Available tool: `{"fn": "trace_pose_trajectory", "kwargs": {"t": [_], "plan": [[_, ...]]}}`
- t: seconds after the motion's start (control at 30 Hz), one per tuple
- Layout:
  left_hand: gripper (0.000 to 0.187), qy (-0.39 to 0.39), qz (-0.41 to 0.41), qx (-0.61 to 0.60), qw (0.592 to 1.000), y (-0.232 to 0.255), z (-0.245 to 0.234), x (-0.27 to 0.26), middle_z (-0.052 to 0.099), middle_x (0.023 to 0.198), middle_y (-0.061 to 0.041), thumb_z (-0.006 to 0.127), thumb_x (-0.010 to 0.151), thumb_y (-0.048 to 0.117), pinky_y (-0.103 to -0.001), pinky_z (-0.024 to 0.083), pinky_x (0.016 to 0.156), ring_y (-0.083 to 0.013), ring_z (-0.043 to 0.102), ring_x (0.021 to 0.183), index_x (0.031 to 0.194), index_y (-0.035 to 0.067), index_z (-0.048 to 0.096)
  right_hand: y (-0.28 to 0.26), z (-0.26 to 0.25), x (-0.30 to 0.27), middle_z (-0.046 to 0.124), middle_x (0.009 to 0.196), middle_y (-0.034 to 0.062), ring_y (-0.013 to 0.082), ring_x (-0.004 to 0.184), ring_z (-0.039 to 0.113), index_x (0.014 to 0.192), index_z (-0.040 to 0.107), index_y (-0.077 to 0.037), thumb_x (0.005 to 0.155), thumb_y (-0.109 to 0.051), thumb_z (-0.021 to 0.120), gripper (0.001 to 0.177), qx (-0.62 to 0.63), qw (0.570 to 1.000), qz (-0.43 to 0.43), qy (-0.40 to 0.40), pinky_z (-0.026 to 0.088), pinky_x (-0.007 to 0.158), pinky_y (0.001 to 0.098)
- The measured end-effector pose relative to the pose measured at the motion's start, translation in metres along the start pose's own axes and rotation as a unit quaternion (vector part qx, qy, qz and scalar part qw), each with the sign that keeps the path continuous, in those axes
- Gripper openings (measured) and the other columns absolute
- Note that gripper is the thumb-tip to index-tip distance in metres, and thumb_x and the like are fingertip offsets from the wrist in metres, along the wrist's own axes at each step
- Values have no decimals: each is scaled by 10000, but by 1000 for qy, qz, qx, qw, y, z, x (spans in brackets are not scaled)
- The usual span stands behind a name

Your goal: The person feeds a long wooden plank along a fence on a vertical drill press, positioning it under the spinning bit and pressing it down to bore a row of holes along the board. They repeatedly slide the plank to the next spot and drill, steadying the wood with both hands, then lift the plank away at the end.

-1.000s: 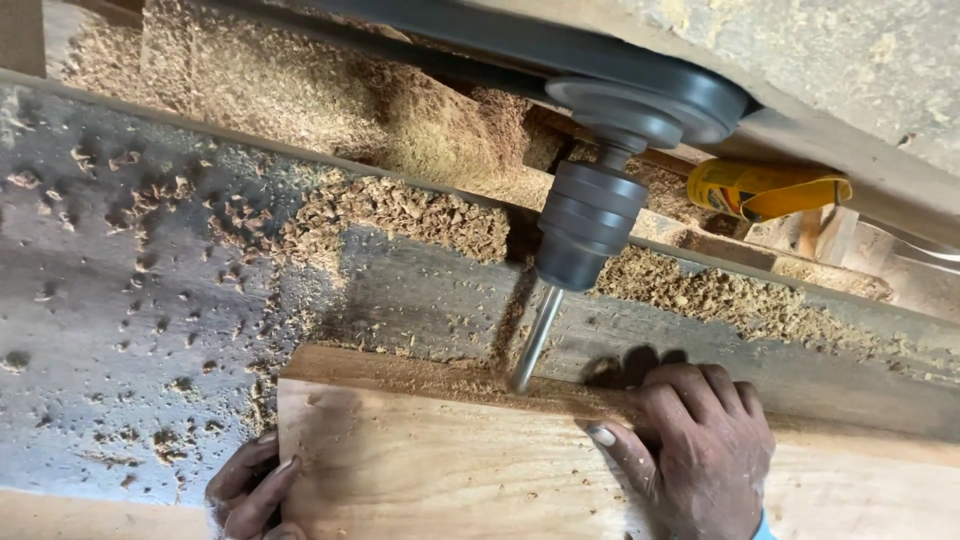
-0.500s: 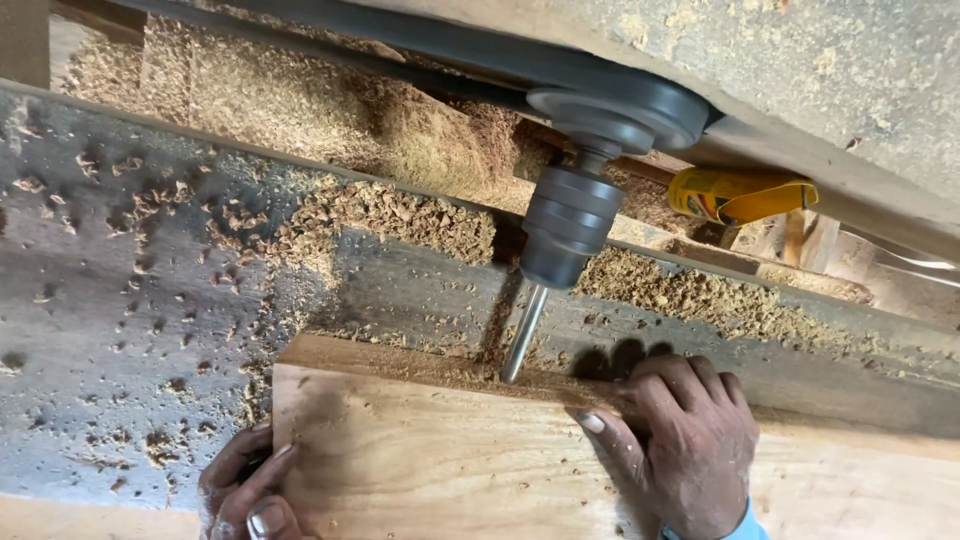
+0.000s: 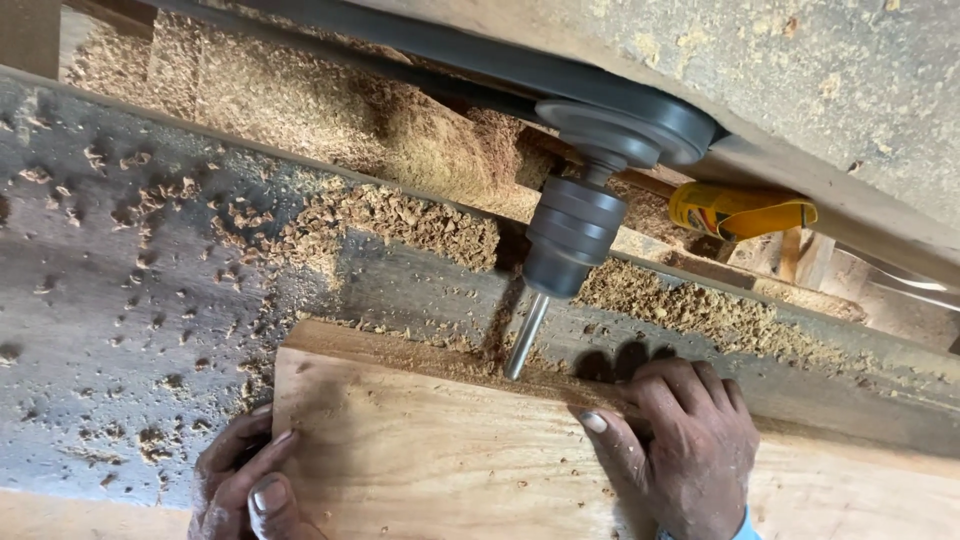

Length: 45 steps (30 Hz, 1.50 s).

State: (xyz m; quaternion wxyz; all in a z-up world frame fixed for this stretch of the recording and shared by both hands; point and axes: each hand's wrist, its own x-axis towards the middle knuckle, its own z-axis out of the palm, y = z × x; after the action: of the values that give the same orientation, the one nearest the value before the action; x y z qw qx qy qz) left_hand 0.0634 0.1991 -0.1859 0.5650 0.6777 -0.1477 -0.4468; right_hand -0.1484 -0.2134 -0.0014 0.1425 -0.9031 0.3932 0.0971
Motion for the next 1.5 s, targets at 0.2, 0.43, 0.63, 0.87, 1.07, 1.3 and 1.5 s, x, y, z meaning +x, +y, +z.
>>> {"fn": "trace_pose_trajectory", "kwargs": {"t": [0.2, 0.43, 0.63, 0.87, 1.07, 1.3, 1.5], "plan": [[266, 2, -80, -30, 996, -40, -16, 0, 624, 1378, -252, 655, 976, 167, -455, 457, 1139, -349, 605, 1322, 1144, -3, 773, 2, -1, 3, 687, 972, 60, 287, 944, 629, 823, 712, -118, 792, -553, 717, 435, 4, 1000, -4, 5, 480, 815, 429], [295, 7, 176, 96, 980, 78, 44, 38, 639, 1375, -194, 632, 1001, 251, -428, 483, 1194, -305, 638, 1331, 1235, 84, 698, 0, -5, 8, 692, 944, 57, 287, 908, 632, 800, 703, -108, 799, -523, 725, 415, -5, 1000, 10, -2, 479, 796, 430], [313, 75, 203, 166, 962, 105, 75, 43, 627, 1332, -224, 610, 1033, 283, -416, 489, 1185, -289, 634, 1323, 1206, 28, 663, -1, -8, 11, 689, 947, 61, 297, 921, 634, 815, 705, -109, 835, -517, 704, 409, 18, 1000, -5, 19, 482, 804, 428], [293, 247, 149, 187, 939, 127, 112, 46, 643, 1272, -189, 563, 1157, 314, -299, 504, 1095, -207, 645, 1177, 1154, 49, 689, 2, -7, 13, 694, 924, 57, 282, 895, 641, 802, 713, -116, 812, -513, 722, 397, 17, 1000, -2, 23, 481, 776, 424], [278, 178, 171, 174, 953, 117, 86, 57, 655, 1263, -188, 597, 1113, 309, -332, 507, 1117, -229, 654, 1207, 1161, 52, 691, 3, -9, 17, 689, 904, 55, 275, 886, 646, 795, 701, -103, 807, -507, 737, 406, 21, 999, -5, 29, 479, 754, 423], [272, 195, 181, 150, 952, 122, 100, 61, 639, 1282, -193, 610, 1139, 286, -356, 489, 1172, -255, 634, 1271, 1181, 27, 685, 4, -12, 21, 696, 870, 54, 269, 852, 651, 781, 704, -105, 769, -453, 795, 360, 30, 998, -13, 49, 474, 734, 420], [273, 299, 152, 140, 932, 142, 132, 67, 668, 1233, -184, 631, 1148, 287, -330, 515, 1139, -238, 633, 1190, 1146, 27, 713, 6, -12, 22, 703, 896, 56, 267, 870, 659, 812, 719, -115, 782, -450, 793, 344, 40, 997, -11, 61, 486, 758, 411]]}}
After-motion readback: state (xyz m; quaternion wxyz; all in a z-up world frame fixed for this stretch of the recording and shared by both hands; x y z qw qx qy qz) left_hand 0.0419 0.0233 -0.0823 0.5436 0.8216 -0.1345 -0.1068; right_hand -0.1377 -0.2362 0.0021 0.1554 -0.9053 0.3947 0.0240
